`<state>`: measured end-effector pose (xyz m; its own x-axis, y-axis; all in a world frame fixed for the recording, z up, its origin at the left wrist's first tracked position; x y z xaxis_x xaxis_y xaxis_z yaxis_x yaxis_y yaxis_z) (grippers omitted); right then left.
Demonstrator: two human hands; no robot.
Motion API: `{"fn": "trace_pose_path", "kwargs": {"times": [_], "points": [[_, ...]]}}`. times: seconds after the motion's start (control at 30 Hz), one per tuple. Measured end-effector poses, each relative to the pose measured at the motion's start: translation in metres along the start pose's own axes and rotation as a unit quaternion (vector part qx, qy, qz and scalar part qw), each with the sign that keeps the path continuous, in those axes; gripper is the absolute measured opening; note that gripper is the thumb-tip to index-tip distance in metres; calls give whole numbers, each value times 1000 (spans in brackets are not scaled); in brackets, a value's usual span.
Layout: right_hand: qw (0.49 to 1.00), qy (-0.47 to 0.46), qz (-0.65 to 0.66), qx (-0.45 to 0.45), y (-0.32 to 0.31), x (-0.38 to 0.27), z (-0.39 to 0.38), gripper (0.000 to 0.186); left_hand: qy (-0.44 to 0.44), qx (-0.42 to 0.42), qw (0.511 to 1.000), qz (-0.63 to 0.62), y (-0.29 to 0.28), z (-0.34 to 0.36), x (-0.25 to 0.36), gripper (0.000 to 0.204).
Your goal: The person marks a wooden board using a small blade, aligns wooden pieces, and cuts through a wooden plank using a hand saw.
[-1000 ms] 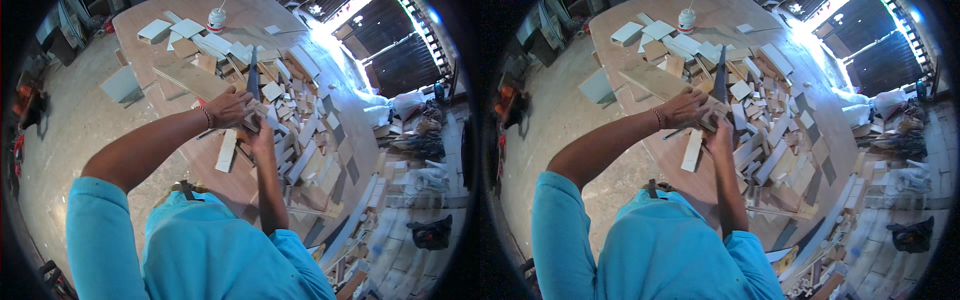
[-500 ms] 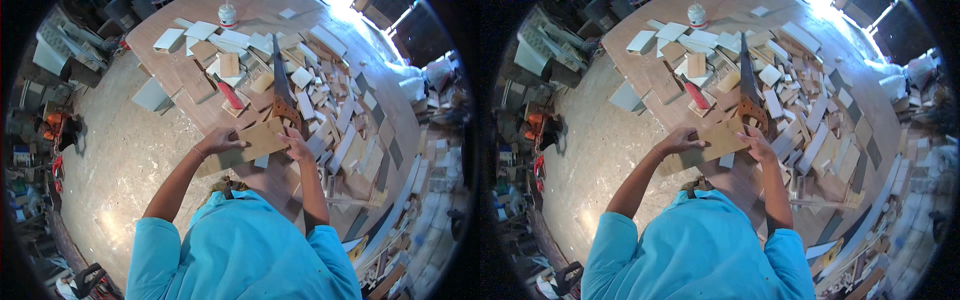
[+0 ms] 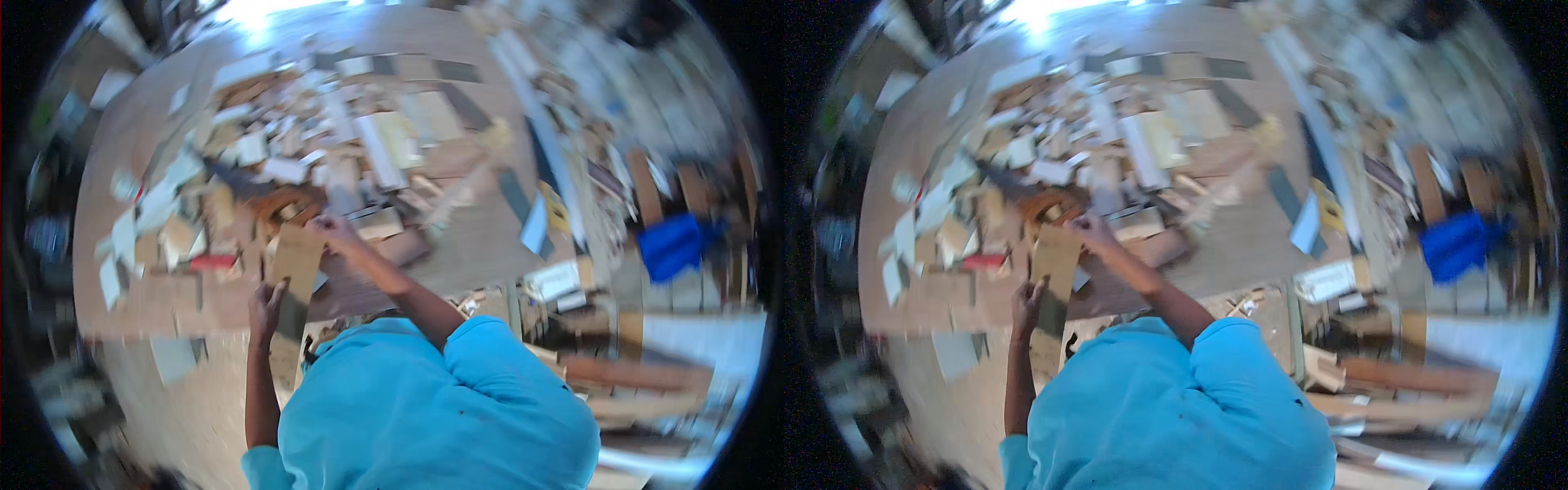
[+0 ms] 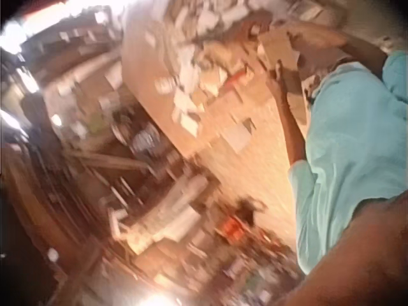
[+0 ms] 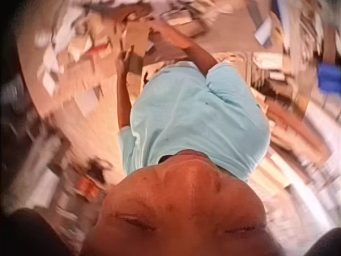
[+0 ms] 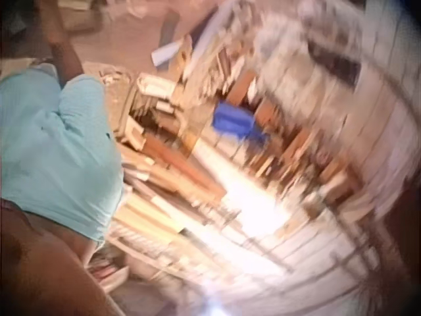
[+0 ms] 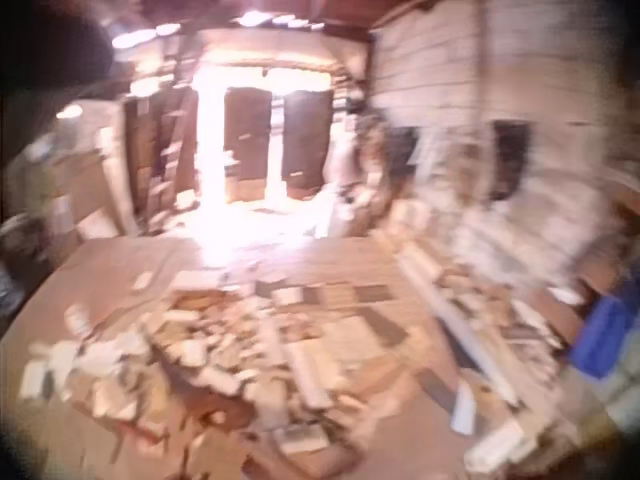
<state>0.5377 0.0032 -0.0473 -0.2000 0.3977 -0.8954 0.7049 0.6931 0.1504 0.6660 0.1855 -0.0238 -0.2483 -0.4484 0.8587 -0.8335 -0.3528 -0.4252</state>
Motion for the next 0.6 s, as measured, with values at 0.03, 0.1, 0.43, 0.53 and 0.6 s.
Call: {"fn": "trace_pose_path", "kwargs": {"times": [0.03, 0.1, 0.43, 0.53, 0.6], "points": [[999, -20, 39, 14, -7, 1, -11, 39, 28, -33, 999, 7, 10, 8, 7, 38], [994, -47, 90, 31, -12, 6, -32, 37, 15, -66, 997, 27, 20, 13, 11, 38], [920, -163, 79, 346, -74, 34, -168, 42, 124, -242, 962, 2, 127, -13, 47, 41], [879, -157, 27, 450, -94, 40, -214, 43, 220, -260, 940, 18, 154, -34, 76, 38], [861, -117, 83, 488, -110, 53, -234, 47, 163, -340, 916, 136, 175, -46, 76, 36]]}}
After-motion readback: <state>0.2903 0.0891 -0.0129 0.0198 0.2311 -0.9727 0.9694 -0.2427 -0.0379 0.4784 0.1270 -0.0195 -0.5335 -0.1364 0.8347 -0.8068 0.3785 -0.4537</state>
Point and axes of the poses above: each hand's wrist, its own z-axis towards the middle knuckle, its own y-axis out of the palm, x = y × z, the point moved 6 cm from there along z, towards the middle knuckle, and after that the axes turned 6 degrees about -x, right-handed, at the moved point
